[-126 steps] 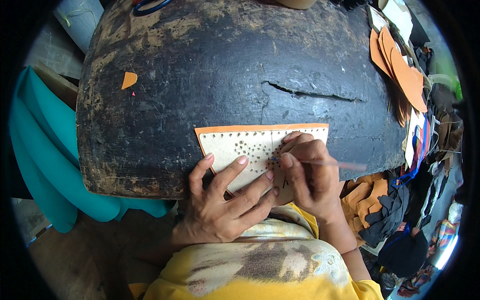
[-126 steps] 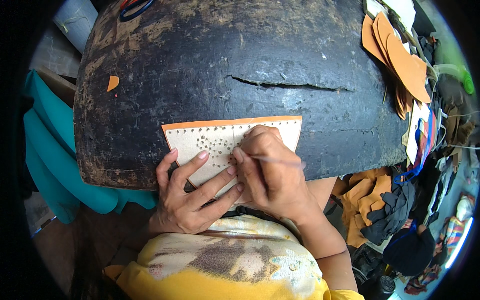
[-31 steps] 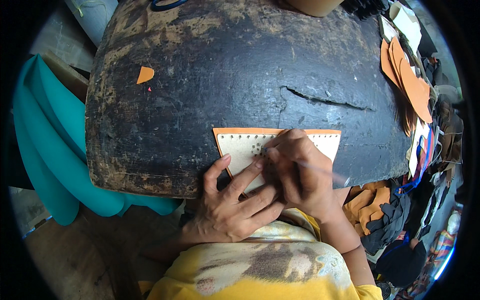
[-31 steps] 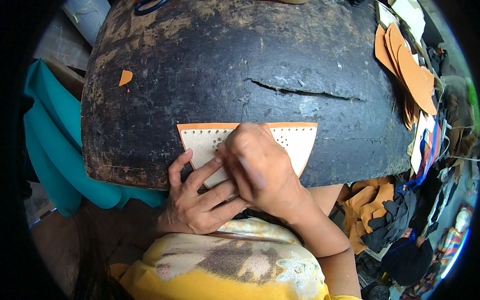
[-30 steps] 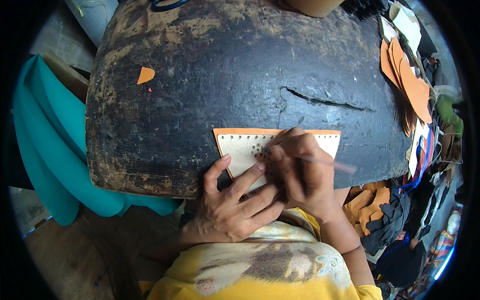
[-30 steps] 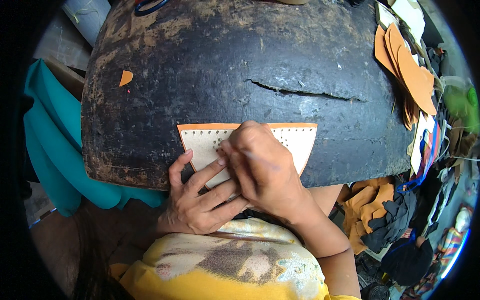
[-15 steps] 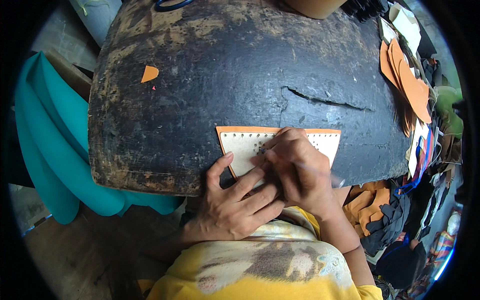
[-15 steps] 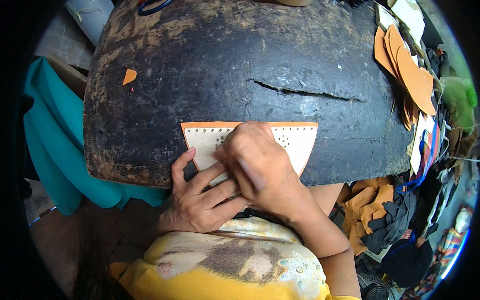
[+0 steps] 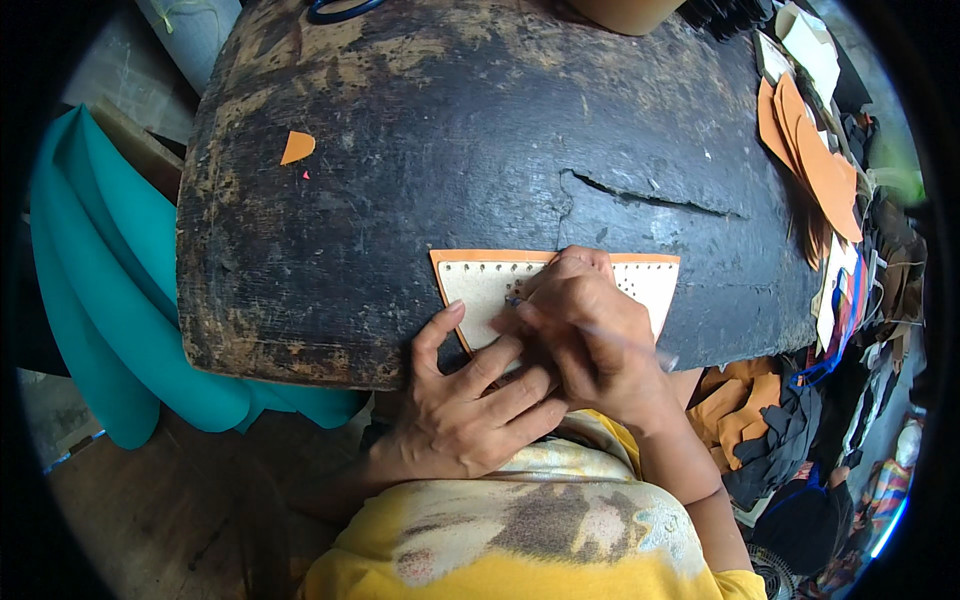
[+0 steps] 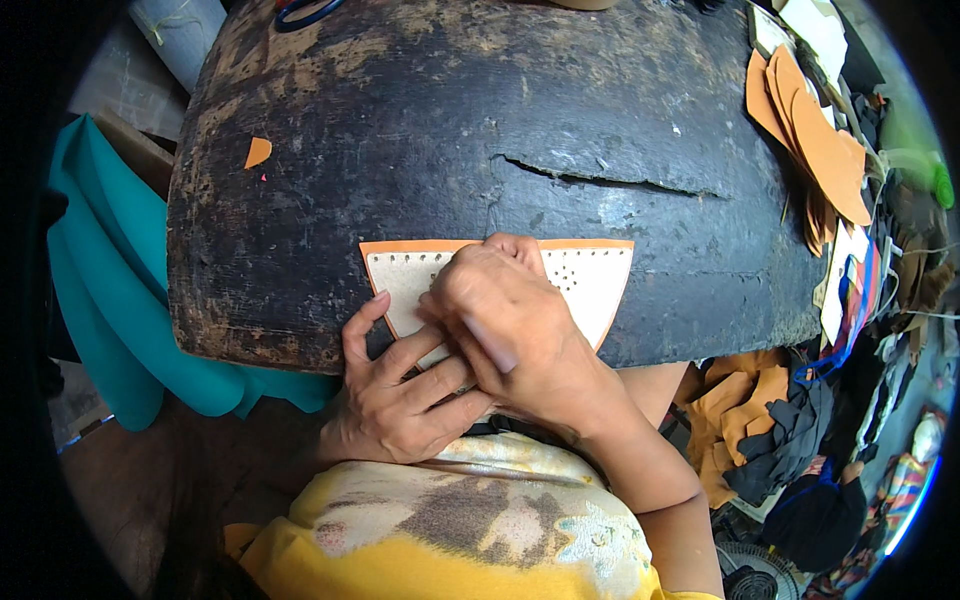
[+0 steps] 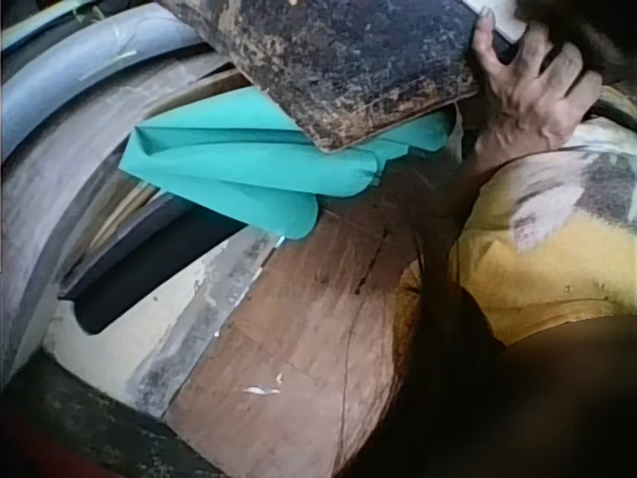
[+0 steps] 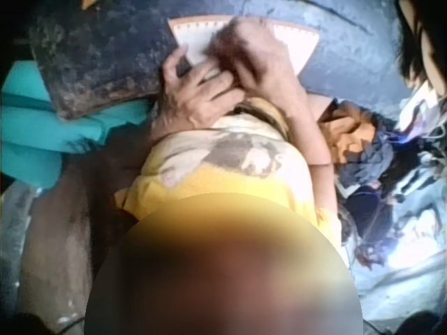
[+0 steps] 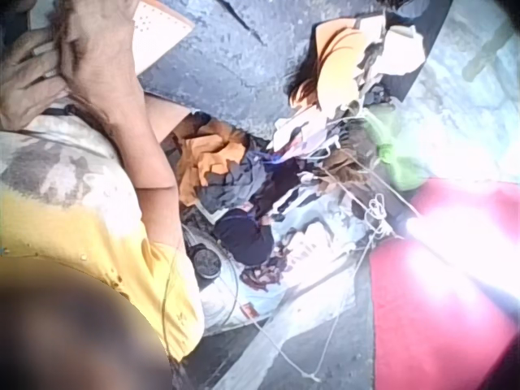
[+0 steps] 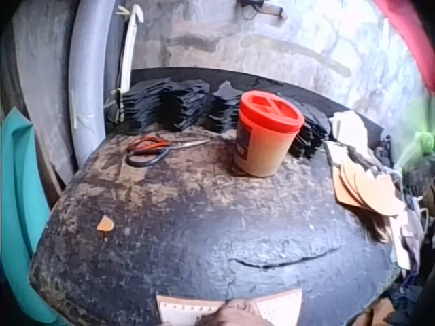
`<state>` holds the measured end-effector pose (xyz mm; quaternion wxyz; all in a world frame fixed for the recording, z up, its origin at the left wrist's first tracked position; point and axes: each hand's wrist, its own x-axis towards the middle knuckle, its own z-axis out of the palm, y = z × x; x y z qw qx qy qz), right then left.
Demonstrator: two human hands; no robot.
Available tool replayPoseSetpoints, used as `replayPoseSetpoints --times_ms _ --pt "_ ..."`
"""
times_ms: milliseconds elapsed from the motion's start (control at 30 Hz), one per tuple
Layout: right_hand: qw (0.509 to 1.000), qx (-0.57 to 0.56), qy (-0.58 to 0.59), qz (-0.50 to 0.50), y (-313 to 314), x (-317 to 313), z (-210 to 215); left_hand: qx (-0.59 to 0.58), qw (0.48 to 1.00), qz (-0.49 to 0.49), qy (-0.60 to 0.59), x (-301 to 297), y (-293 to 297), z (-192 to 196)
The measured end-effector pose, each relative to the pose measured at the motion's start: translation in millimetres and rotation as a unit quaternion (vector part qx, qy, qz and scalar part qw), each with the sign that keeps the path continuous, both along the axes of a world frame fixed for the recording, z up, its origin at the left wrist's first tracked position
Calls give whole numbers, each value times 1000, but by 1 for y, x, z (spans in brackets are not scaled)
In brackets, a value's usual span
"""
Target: The person marks a semi-circular leather piece with a pointed tool, then gathers and stacks multiple similar leather pieces on the workbench. The person handles the pieces one at a time and arranges them into a neat pile.
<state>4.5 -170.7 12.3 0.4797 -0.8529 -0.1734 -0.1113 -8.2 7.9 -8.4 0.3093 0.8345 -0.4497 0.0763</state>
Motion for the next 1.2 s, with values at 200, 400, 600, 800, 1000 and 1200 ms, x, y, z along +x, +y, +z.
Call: replayPoseSetpoints --times_ms 200,400,600,800,1000,1200 --pt "998 56 16 -10 -1 -1 -2 19 1000 -4 3 1 0 3" --pt "989 122 68 -50 -2 -2 -1 5 1000 8 -2 0 -1 2" --pt "983 161 28 -79 -2 -5 -1 -4 1000 27 -8 -1 -5 0" --pt "999 38 -18 -33 -4 -6 -2 15 1000 7 8 0 -1 2" --pt "985 162 4 -66 -4 -6 -2 0 1000 13 -8 0 -2 -1" --pt "991 114 -1 -64 -4 -7 -1 1 1000 18 -21 0 -3 -1"
